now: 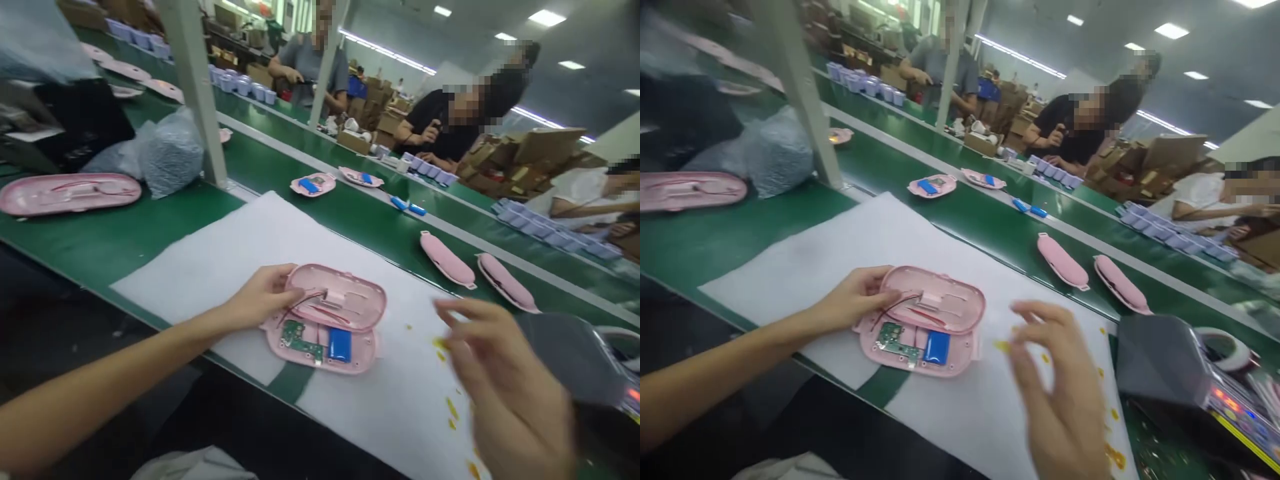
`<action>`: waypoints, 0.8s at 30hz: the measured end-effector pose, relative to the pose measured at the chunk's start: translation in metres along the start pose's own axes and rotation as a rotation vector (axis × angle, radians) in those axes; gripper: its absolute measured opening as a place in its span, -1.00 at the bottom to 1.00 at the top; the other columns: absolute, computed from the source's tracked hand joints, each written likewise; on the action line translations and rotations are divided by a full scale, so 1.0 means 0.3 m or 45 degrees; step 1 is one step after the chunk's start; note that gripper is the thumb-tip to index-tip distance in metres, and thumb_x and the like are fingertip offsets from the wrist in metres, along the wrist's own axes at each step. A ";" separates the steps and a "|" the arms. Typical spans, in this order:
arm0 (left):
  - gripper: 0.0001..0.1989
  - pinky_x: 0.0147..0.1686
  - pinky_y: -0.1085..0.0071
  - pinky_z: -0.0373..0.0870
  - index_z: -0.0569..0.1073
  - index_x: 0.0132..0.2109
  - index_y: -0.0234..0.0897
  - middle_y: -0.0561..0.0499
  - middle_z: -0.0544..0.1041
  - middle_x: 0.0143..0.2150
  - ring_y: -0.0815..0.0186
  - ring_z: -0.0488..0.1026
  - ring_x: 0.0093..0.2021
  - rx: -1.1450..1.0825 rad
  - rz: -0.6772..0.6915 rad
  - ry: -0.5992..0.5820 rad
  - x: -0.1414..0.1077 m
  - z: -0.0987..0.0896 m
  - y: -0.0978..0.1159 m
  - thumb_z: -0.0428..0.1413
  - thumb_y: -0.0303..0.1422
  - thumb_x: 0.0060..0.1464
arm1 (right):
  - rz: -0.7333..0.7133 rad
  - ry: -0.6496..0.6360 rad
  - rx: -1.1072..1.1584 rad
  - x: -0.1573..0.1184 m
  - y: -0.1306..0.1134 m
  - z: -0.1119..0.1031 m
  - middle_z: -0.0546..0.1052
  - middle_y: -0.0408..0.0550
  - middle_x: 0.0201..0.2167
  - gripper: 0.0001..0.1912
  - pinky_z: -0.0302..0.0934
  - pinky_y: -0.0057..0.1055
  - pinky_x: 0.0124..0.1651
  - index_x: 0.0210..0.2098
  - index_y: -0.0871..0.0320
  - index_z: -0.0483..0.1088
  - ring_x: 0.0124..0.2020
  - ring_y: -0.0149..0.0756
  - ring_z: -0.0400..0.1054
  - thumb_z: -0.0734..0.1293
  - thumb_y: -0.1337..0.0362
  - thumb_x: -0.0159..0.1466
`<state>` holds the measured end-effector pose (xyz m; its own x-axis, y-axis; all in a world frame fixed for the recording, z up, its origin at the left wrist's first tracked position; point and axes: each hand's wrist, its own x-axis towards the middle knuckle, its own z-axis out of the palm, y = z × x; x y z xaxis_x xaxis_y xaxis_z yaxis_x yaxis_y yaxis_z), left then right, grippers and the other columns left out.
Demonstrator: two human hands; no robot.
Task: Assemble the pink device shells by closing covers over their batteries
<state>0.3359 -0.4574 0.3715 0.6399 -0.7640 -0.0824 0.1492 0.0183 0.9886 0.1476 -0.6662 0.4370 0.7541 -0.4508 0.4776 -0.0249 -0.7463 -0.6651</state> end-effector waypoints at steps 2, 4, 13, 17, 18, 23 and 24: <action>-0.70 -0.25 0.39 0.48 0.50 -0.11 -0.38 -0.08 0.58 -0.23 0.24 0.53 -0.23 -0.071 0.084 -0.040 0.004 -0.002 -0.012 0.21 -0.25 0.07 | -0.306 -0.518 -0.110 0.105 -0.086 0.135 0.38 0.03 0.04 -0.80 0.28 -0.21 0.03 -0.33 0.09 0.35 0.06 -0.14 0.32 0.19 0.18 0.38; -0.76 -0.25 0.39 0.46 0.49 -0.13 -0.39 -0.07 0.56 -0.25 0.25 0.52 -0.24 -0.097 0.153 -0.054 0.006 -0.004 -0.026 0.17 -0.31 0.09 | -0.433 -0.795 -0.227 0.178 -0.124 0.243 0.34 0.02 0.10 -0.79 0.28 -0.23 0.01 -0.32 0.10 0.33 0.06 -0.18 0.31 0.13 0.23 0.40; -0.89 -0.38 0.49 0.33 0.43 -0.28 -0.35 0.03 0.48 -0.36 0.33 0.44 -0.33 0.051 0.262 -0.022 0.000 -0.025 -0.057 0.01 -0.43 0.11 | -0.644 -0.860 -0.564 0.205 -0.102 0.369 0.36 0.04 0.07 -0.79 0.29 -0.24 -0.09 -0.29 0.12 0.36 0.03 -0.18 0.30 0.13 0.31 0.39; -0.87 -0.38 0.48 0.35 0.44 -0.26 -0.36 0.00 0.51 -0.33 0.29 0.46 -0.31 0.062 0.243 0.004 0.000 -0.020 -0.063 0.00 -0.43 0.10 | -0.758 -0.726 -0.645 0.202 -0.100 0.387 0.41 0.03 0.00 -0.84 0.29 -0.30 -0.19 -0.31 0.12 0.40 -0.02 -0.17 0.32 0.20 0.30 0.34; -0.86 -0.38 0.48 0.35 0.44 -0.25 -0.36 0.00 0.52 -0.32 0.29 0.47 -0.31 0.062 0.237 0.009 0.000 -0.020 -0.063 0.00 -0.43 0.09 | -0.764 -0.683 -0.659 0.200 -0.098 0.390 0.43 0.02 -0.03 -0.85 0.28 -0.32 -0.24 -0.33 0.12 0.40 -0.05 -0.17 0.33 0.22 0.29 0.33; -0.84 -0.38 0.48 0.36 0.47 -0.24 -0.36 -0.02 0.55 -0.31 0.28 0.48 -0.31 0.104 0.223 0.046 -0.001 -0.020 -0.062 0.01 -0.45 0.07 | -0.722 -0.570 -0.647 0.187 -0.086 0.396 0.48 -0.02 -0.16 -0.82 0.21 -0.38 -0.35 -0.41 0.11 0.39 -0.18 -0.23 0.37 0.27 0.22 0.31; -0.84 -0.39 0.48 0.36 0.48 -0.24 -0.36 -0.02 0.55 -0.31 0.28 0.48 -0.31 0.109 0.222 0.047 -0.001 -0.020 -0.062 0.01 -0.45 0.07 | -0.721 -0.560 -0.644 0.186 -0.084 0.397 0.49 -0.03 -0.17 -0.81 0.20 -0.39 -0.35 -0.42 0.12 0.39 -0.18 -0.24 0.37 0.27 0.21 0.30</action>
<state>0.3376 -0.4536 0.3523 0.6777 -0.7301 0.0877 -0.0299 0.0918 0.9953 0.2684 -0.6141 0.4120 0.9233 0.2046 0.3252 0.2201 -0.9754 -0.0111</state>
